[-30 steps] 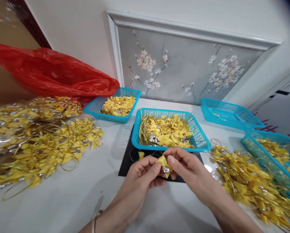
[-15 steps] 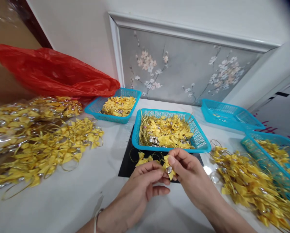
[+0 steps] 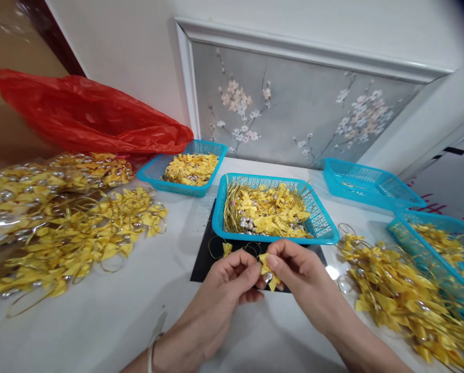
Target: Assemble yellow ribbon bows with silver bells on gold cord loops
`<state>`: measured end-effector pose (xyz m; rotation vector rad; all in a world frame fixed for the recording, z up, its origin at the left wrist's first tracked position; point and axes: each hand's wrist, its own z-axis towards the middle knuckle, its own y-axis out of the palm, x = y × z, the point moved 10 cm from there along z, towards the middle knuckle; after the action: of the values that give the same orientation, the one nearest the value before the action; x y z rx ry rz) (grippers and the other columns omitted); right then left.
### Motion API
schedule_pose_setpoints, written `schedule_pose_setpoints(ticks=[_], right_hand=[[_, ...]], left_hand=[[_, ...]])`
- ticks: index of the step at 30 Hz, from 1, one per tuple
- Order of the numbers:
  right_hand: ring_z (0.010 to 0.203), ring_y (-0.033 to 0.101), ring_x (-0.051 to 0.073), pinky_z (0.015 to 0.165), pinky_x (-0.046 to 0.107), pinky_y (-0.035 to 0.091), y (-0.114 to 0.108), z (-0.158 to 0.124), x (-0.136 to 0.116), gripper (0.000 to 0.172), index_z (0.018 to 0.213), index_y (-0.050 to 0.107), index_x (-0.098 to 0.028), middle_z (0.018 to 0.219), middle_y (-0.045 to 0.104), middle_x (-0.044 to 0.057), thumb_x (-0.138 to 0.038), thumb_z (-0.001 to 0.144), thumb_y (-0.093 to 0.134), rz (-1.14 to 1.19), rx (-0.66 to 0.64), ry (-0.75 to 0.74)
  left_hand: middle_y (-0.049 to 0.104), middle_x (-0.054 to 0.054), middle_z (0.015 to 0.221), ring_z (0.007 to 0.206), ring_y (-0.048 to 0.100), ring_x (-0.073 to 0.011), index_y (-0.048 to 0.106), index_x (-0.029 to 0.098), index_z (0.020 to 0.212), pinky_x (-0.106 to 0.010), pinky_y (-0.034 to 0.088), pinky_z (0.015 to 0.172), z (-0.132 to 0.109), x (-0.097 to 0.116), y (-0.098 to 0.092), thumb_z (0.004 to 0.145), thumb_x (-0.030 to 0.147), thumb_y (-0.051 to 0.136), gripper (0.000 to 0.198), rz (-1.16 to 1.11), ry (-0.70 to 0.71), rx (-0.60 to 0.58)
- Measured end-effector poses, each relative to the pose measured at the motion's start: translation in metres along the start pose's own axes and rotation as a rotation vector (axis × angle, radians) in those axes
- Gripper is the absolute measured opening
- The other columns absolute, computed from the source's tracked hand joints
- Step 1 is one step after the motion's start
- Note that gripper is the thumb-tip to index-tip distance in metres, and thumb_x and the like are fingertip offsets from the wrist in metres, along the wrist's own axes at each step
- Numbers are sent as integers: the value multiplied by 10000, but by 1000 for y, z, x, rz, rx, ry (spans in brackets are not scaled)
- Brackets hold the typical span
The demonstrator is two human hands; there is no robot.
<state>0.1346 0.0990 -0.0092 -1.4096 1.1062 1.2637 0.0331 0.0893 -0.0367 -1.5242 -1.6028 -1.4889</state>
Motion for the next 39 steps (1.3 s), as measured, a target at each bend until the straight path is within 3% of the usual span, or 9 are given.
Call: schedule_pose_setpoints(ticks=[3, 8, 15, 18, 21, 27, 34, 39], right_hand=[[555, 337, 95, 503, 220, 296, -5, 2, -1, 307, 740, 519, -185, 614, 409, -58, -453, 869, 594, 2, 20, -12], [543, 373, 101, 496, 222, 316, -10, 5, -4, 276, 741, 550, -184, 593, 445, -50, -424, 869, 593, -53, 11, -14], [593, 443, 116, 537, 229, 371, -8, 0, -14, 206, 772, 624, -180, 664, 534, -17, -352, 876, 580, -151, -4, -109], [575, 451, 123, 513, 237, 371, -22, -2, -24, 242, 866, 646, -188, 676, 534, -12, -407, 898, 548, -109, 109, -144], [607, 471, 127, 532, 241, 390, -35, -3, -34, 277, 958, 632, -199, 738, 544, 0, -456, 900, 548, -33, 157, -160], [643, 466, 112, 580, 241, 387, -11, -6, -36, 367, 985, 633, -183, 804, 575, 9, -511, 823, 651, 153, -183, -57], [603, 467, 96, 578, 228, 389, -15, -13, -45, 125, 762, 676, -186, 679, 573, -28, -296, 816, 700, 227, -210, -83], [644, 541, 114, 586, 238, 427, -14, -20, -57, 34, 779, 738, -224, 745, 628, -8, -253, 795, 730, 161, -268, -163]], left_hand=[[564, 10, 713, 728, 523, -129, 561, 171, 672, -217, 466, 637, 1, -4, 1, 830, 341, 676, 259, -20, -20, -10], [577, 3, 814, 813, 570, -151, 587, 190, 769, -243, 502, 664, -1, 1, -12, 882, 443, 593, 277, -38, 0, 95], [598, 18, 783, 742, 548, -123, 620, 184, 776, -253, 523, 687, -1, 5, 0, 778, 316, 758, 191, -29, 41, -7], [622, 25, 743, 698, 556, -113, 641, 196, 743, -237, 510, 677, -2, 8, -2, 781, 295, 757, 157, -55, 65, -7], [672, 18, 750, 707, 584, -109, 692, 220, 732, -208, 483, 684, -7, 25, 0, 799, 244, 744, 88, 39, 219, -56], [670, 11, 760, 724, 616, -142, 779, 320, 751, -239, 503, 657, -24, 56, 12, 802, 174, 729, 162, 251, 516, -173], [715, 26, 838, 729, 670, -157, 759, 458, 931, -253, 550, 644, -41, 70, 24, 799, -6, 644, 496, 618, 736, -177], [721, 8, 925, 795, 686, -172, 747, 411, 973, -241, 551, 678, -50, 75, 27, 760, -71, 613, 543, 786, 871, -109]])
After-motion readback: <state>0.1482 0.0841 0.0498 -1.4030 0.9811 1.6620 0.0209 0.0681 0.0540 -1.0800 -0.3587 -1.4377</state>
